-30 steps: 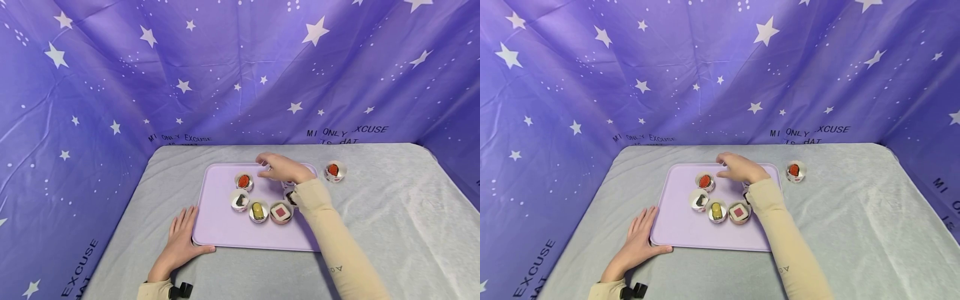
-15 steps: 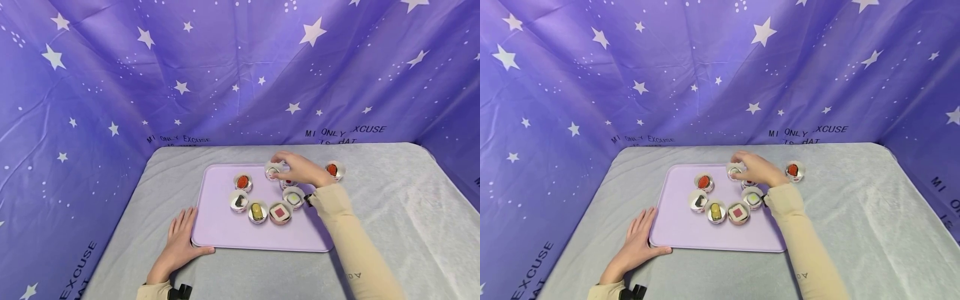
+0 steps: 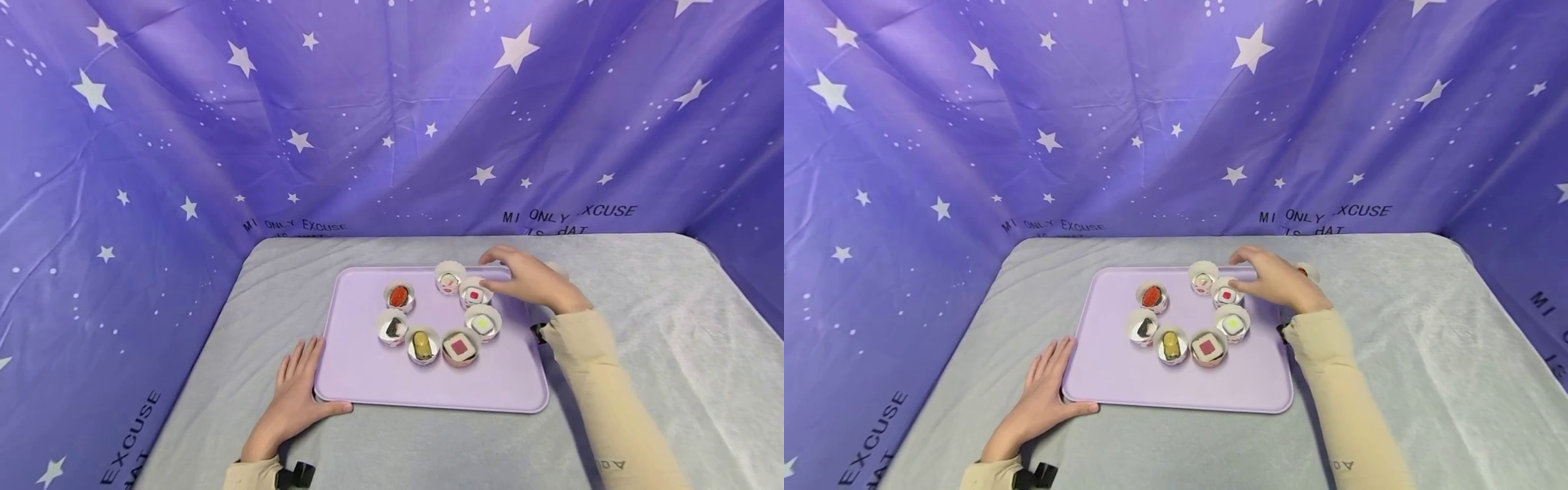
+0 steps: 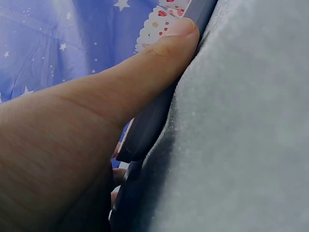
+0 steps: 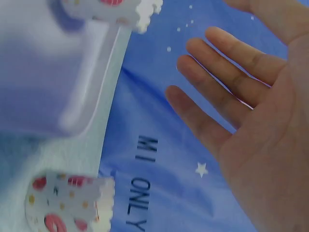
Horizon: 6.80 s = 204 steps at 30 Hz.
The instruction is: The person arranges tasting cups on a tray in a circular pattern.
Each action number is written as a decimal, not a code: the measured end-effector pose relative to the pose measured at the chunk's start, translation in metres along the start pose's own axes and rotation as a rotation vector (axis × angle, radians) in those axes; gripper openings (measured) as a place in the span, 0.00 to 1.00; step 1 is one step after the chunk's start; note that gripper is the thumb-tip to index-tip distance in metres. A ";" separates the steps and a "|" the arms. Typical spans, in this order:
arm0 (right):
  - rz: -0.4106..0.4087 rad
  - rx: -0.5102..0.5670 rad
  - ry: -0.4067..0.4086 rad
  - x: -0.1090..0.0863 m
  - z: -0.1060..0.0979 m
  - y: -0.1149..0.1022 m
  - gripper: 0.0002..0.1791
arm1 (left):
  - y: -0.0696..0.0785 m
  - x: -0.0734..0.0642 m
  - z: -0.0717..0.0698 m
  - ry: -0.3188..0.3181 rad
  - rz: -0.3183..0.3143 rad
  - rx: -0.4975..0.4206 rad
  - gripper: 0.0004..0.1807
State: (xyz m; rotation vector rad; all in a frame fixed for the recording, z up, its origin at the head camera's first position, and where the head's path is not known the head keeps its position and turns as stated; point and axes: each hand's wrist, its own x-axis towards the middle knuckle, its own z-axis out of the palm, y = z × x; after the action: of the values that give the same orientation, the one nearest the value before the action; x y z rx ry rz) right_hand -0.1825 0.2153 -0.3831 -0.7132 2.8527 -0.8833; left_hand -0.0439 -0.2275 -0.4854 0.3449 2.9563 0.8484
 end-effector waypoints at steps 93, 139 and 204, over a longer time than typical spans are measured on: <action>0.067 -0.012 0.063 -0.018 -0.028 0.054 0.35 | -0.001 0.000 0.000 -0.011 -0.014 -0.001 0.72; -0.131 -0.056 -0.123 0.064 0.017 -0.052 0.36 | 0.000 -0.001 0.001 -0.005 -0.006 0.001 0.72; -0.144 -0.074 -0.160 0.079 0.041 -0.072 0.30 | -0.002 -0.003 -0.003 0.018 -0.003 0.003 0.71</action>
State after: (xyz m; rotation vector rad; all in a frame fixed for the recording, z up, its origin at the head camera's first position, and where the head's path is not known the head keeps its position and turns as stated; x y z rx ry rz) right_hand -0.2149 0.1066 -0.3724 -0.9615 2.7320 -0.7037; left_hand -0.0418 -0.2316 -0.4845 0.3341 2.9744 0.8509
